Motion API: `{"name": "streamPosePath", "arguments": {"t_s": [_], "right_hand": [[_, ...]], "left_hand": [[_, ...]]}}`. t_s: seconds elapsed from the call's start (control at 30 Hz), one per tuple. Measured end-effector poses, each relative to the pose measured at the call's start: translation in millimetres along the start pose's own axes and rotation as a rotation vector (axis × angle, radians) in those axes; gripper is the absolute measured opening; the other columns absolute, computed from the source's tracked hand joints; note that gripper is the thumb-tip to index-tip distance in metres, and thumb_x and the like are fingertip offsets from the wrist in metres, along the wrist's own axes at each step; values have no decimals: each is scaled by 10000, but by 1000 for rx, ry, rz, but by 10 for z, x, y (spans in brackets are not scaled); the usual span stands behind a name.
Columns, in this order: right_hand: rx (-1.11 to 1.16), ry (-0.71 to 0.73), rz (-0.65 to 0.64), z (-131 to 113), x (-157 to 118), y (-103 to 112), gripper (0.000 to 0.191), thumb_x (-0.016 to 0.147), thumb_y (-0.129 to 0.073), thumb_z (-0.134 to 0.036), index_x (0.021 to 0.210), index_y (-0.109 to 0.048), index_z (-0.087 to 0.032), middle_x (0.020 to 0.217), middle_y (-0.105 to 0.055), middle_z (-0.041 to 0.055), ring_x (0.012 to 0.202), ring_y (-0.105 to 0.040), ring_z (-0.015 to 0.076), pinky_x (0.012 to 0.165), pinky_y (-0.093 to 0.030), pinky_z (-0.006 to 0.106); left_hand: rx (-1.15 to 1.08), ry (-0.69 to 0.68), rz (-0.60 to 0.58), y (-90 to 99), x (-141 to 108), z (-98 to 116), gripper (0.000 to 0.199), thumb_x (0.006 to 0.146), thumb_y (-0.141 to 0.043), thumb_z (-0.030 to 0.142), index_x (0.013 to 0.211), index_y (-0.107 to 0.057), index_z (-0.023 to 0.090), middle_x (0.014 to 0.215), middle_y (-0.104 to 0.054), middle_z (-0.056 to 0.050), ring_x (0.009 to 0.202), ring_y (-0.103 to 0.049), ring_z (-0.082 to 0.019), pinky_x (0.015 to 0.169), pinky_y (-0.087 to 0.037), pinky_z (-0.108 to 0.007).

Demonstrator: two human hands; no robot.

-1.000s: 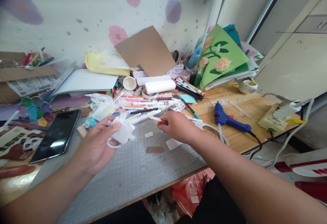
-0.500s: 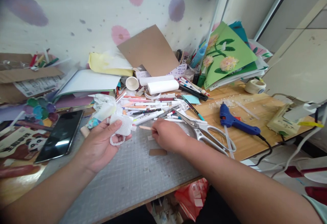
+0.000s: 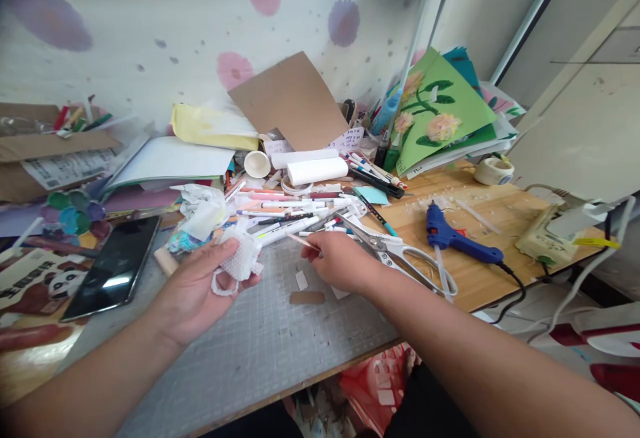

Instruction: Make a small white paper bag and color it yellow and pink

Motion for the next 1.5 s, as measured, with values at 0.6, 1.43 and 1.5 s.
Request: {"name": "streamPosePath", "arguments": {"t_s": [0.6,1.43,1.5], "right_hand": [[318,-36,7,-102,-89,43,59,792,-545,-179,734,-532,-181,627,-466,-40,561,-407,110,528,-323,236],[1312,-94,19,-303,-314,50,147,653,-685,-180,791,-635,-177,641,-487,-56,449,-294,50,429,-187,221],[1293,-193,37,-315,-313,48,193,671,-707,-284,780,-598,-168,601,-459,-62,433,-271,45,414,-146,219]], "left_hand": [[-22,37,-244,-6,-43,-11,252,659,-804,326,831,-701,174,787,-719,-35,696,-670,-181,650,-558,-271],[-68,108,-521,-42,-147,-45,266,757,-728,386,919,-732,176,1020,-731,-75,963,-671,-216,895,-494,-299],[-28,63,-515,-28,-139,-54,266,760,-732,366,952,-716,184,1050,-724,-76,1005,-654,-220,902,-485,-309]]}}
Point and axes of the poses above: each hand's wrist, its own x-axis towards the middle knuckle, its own y-axis out of the back of the hand, z = x × y, the point moved 2 cm from there along x, towards the middle knuckle
